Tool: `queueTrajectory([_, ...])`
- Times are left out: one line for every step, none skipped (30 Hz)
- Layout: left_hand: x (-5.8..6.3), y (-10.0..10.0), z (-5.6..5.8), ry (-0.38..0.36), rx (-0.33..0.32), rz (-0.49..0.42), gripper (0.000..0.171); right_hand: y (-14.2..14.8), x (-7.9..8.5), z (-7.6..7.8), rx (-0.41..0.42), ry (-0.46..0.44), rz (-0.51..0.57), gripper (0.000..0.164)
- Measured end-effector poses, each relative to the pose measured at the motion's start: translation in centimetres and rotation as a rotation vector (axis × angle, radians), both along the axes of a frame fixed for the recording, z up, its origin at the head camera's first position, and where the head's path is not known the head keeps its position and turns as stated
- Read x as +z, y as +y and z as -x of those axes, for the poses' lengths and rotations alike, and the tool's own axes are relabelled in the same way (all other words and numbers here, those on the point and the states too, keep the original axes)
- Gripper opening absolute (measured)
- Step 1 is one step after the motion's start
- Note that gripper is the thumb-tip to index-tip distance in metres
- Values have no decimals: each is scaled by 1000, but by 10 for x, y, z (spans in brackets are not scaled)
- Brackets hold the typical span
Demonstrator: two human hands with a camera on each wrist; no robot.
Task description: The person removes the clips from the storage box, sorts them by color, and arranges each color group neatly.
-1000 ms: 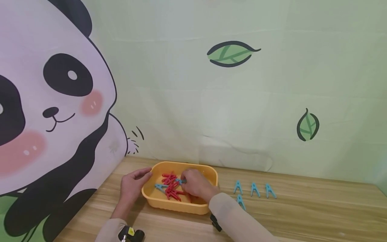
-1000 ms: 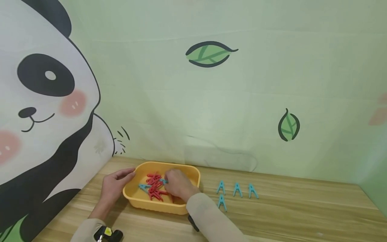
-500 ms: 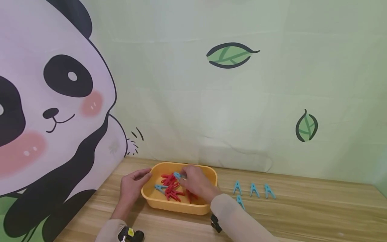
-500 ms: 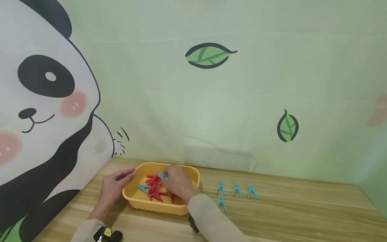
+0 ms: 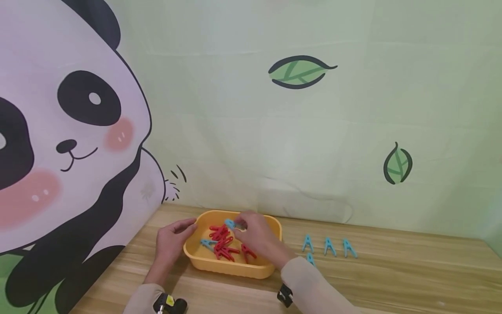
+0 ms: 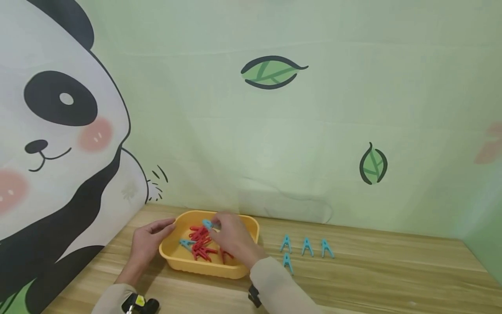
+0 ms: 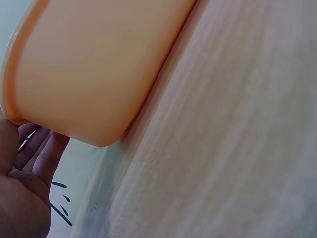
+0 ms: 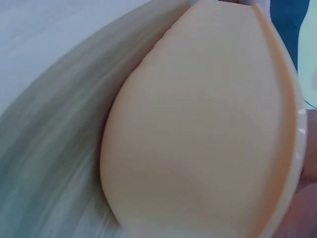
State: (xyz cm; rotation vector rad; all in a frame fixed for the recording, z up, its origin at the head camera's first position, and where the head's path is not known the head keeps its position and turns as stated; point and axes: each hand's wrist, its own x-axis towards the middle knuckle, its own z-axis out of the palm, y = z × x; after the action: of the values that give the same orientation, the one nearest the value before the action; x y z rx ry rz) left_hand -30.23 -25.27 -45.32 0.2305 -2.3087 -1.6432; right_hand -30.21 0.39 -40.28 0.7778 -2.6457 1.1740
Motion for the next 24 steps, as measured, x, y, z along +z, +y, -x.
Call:
queueTrajectory([0,0,0,-1,0,4,32,2,1,-2,1,0,10,15])
queueTrajectory([0,0,0,-1,-1,8,32,4,2,-3,2,6,17,15])
queueTrajectory([0,0,0,0,-1,9,32,6,2,-5,1,11,21,14])
queueTrajectory([0,0,0,1,-1,10,33,9,3,-7,2,19,29,14])
queueTrajectory([0,0,0,2,-1,9,33,11,4,-8,3,31,34,14])
queueTrajectory([0,1,0,3,-1,7,33,13,4,-9,-2,38,35,13])
queueTrajectory([0,1,0,4,-1,5,33,15,4,-11,-4,49,40,13])
queueTrajectory([0,1,0,3,-2,2,33,18,4,-12,-7,56,43,13])
queueTrajectory([0,1,0,2,-2,-1,33,20,5,-14,-6,62,49,13])
queueTrajectory([0,1,0,2,-3,-2,33,23,5,-15,-6,65,57,13])
queueTrajectory([0,1,0,3,-3,-5,33,26,5,-16,-8,68,61,13])
queueTrajectory([0,1,0,2,-3,-5,33,29,5,-17,-7,68,72,13])
queueTrajectory([0,1,-1,2,-4,-6,33,32,6,-18,-4,71,81,13])
queueTrajectory([0,1,-1,0,-4,-7,33,35,6,-20,-2,71,89,13])
queueTrajectory([0,1,-1,1,-4,-7,33,37,6,-21,-1,75,96,13])
queueTrajectory([0,1,-1,0,-4,-8,33,40,6,-22,-3,76,104,13])
queueTrajectory([0,1,-1,0,-3,-9,33,43,7,-23,-7,76,110,13])
queueTrajectory([0,1,-1,0,-4,-11,33,45,7,-25,-11,77,116,13])
queueTrajectory([1,1,-1,1,-3,-12,33,48,7,-26,-18,78,117,14])
queueTrajectory([1,1,-1,1,-3,-12,33,51,8,-28,-24,73,124,14])
queueTrajectory([1,1,-1,3,-3,-13,33,54,8,-29,-31,68,133,14])
queueTrajectory([1,1,-1,4,-2,-12,33,57,8,-31,-41,56,140,15])
queueTrajectory([1,1,-1,4,-1,-10,33,61,8,-33,-52,50,142,15])
queueTrajectory([1,1,-1,5,0,-9,33,64,9,-35,-61,43,148,16])
